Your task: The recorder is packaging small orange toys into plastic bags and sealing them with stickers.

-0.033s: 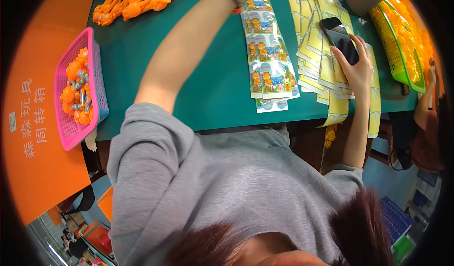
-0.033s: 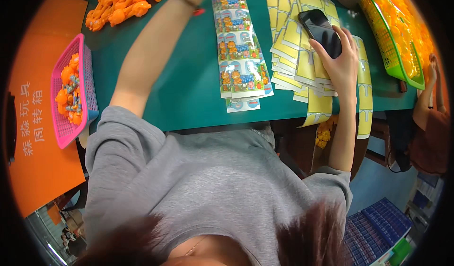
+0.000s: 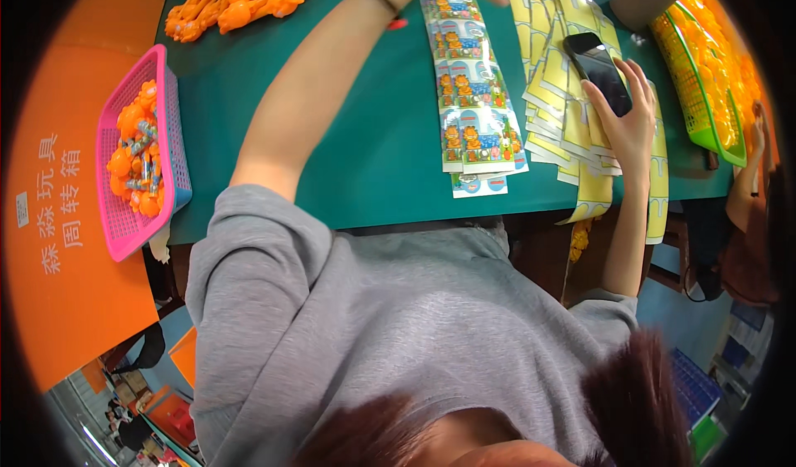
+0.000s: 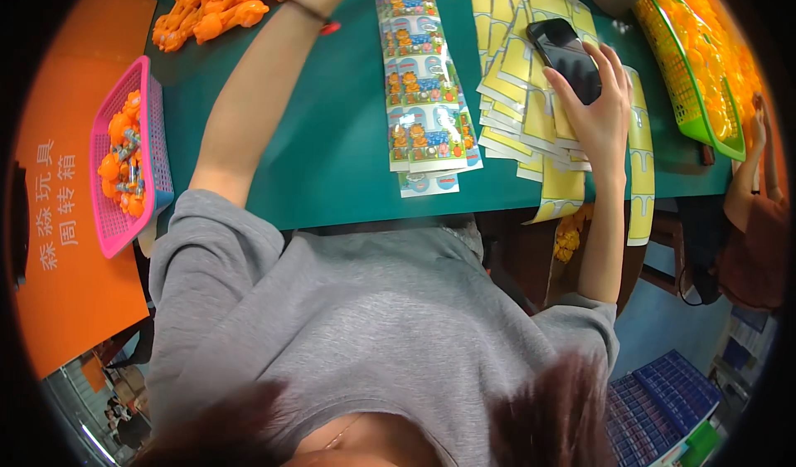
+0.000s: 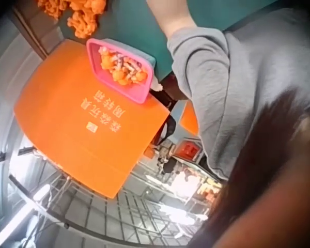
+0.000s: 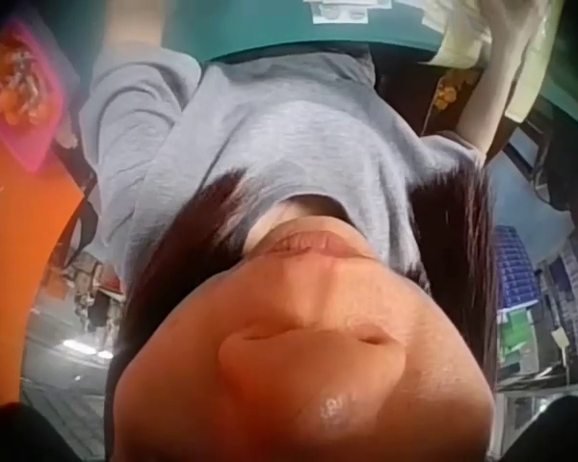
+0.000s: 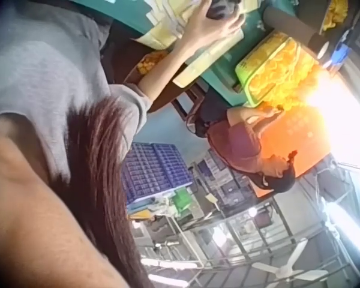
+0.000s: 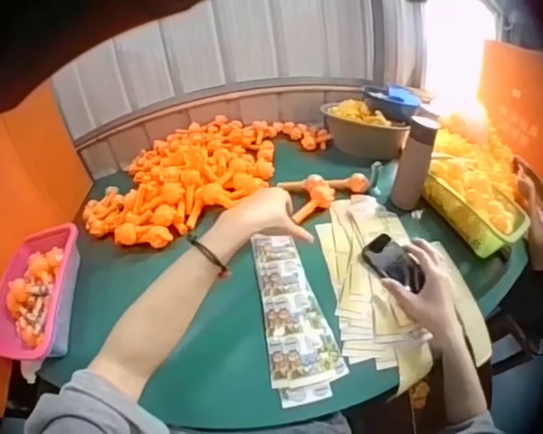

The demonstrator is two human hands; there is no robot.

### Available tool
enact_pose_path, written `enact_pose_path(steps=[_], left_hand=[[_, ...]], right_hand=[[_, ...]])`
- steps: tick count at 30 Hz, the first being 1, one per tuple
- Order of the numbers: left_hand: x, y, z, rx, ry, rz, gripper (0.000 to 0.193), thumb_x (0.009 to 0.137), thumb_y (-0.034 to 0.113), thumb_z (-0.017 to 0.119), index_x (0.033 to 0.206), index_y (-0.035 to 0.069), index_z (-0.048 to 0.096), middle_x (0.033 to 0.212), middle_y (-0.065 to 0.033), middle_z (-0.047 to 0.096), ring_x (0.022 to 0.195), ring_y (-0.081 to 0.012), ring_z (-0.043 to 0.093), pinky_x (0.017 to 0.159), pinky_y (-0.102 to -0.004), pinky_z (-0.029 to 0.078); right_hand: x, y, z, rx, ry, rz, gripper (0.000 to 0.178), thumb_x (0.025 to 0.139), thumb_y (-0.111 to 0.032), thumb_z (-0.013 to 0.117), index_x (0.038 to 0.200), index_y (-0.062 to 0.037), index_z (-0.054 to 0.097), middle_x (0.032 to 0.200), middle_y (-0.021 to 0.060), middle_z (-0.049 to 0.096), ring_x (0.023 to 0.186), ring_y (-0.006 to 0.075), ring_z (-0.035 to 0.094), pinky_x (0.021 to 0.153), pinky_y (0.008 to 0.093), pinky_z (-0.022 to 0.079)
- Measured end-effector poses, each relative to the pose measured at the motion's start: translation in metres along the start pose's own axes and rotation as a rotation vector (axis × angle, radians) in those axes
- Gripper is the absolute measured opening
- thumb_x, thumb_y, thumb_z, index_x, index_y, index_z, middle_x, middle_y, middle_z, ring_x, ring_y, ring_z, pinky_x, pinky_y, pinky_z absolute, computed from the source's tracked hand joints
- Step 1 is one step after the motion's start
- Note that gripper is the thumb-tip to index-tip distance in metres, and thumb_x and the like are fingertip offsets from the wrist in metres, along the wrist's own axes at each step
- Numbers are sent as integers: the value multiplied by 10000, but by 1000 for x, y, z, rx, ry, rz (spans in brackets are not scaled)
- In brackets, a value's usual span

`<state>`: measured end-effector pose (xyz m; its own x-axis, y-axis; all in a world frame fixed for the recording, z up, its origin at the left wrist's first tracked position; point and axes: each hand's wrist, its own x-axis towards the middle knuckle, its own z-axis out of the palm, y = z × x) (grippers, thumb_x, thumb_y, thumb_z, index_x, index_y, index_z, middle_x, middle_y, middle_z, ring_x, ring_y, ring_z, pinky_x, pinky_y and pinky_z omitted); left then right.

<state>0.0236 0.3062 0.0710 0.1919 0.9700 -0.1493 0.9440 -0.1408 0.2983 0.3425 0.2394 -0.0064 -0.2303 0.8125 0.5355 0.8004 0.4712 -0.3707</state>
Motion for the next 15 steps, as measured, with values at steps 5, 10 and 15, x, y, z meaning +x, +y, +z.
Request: enact_pose_path(steps=[5, 10, 15], left_hand=[[-38, -64, 28, -91, 166, -4, 623, 579, 469, 868, 960, 3, 706, 931, -156, 711, 841, -246, 672, 750, -336, 528], [-42, -74, 35, -442, 280, 58, 375, 679, 259, 825, 942, 12, 723, 865, -108, 720, 778, -195, 669, 738, -317, 521], [-61, -91, 26, -555, 287, 120, 217, 766, 199, 764, 833, -6, 744, 746, -64, 711, 690, -105, 621, 685, -281, 488]], right_hand=[[18, -77, 13, 422, -334, -105, 384, 860, -253, 736, 1186, -69, 651, 1240, 83, 624, 1130, 194, 577, 925, 346, 494], [34, -94, 54, 365, -585, -88, 555, 845, -333, 751, 1304, -81, 568, 1207, 113, 615, 1041, 166, 593, 841, 318, 525], [48, -110, 79, 402, -535, -87, 657, 805, -403, 778, 1321, -62, 556, 1163, 93, 629, 957, 173, 609, 839, 300, 505]])
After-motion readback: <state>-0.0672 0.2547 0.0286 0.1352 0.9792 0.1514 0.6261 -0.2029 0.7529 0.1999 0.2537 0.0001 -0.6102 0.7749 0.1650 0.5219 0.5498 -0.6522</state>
